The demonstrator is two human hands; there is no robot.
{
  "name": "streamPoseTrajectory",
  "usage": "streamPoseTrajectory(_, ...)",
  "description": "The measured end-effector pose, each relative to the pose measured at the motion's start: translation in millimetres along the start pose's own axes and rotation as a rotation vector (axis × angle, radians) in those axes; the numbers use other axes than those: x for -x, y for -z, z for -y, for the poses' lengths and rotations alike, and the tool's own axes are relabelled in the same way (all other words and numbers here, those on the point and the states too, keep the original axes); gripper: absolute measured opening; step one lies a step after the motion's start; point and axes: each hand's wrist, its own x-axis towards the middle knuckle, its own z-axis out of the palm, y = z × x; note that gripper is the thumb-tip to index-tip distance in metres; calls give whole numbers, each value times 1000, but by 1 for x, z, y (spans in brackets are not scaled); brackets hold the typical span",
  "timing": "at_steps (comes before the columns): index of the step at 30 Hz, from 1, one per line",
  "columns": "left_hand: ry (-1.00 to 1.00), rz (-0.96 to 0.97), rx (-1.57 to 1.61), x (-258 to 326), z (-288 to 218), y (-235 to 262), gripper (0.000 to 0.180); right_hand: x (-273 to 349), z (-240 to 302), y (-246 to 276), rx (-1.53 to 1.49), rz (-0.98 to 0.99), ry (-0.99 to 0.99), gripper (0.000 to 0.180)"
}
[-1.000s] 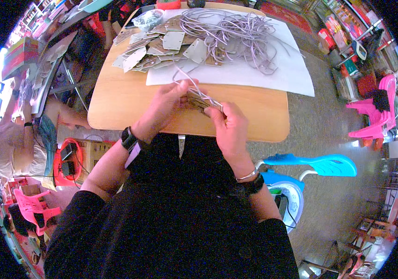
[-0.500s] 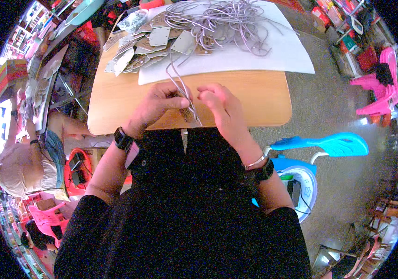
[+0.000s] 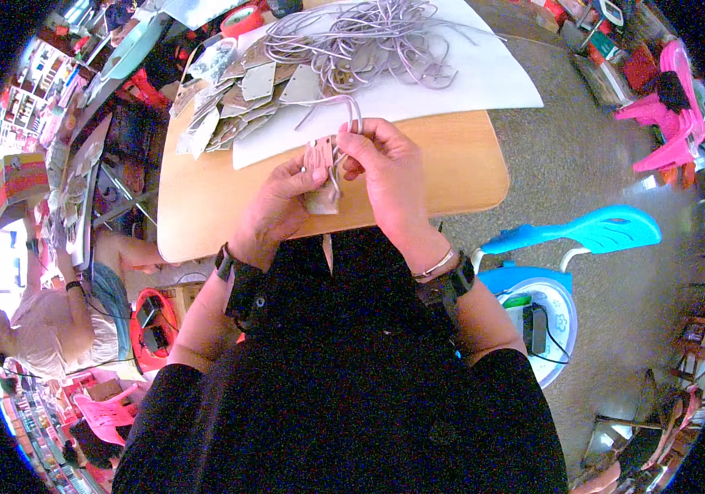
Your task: Thread elastic cords through holes in manufacturing tags and loop them together.
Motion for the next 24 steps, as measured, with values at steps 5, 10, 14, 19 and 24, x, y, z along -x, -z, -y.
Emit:
streamPoseTrajectory(5,44,39,24,-4,3,14,26,-1,-1,-1,12,26,72,10)
streamPoseTrajectory(10,-47,-20,-98,0,-1,10,19,2,3,0,-64,-30,94,12)
streamPoseTrajectory(14,-134,-84,-175,-3,1,22,17,-3,1,-4,-19,-21,81,8)
streamPoseTrajectory(19,-39,-98,-230,2,-4,-2,10,4,-8,-8,150,-47,148,11)
streamPoseTrajectory(24,120,-192,-530,17,-26,-1,21,-9,-8,2,-129,-67,-12,12)
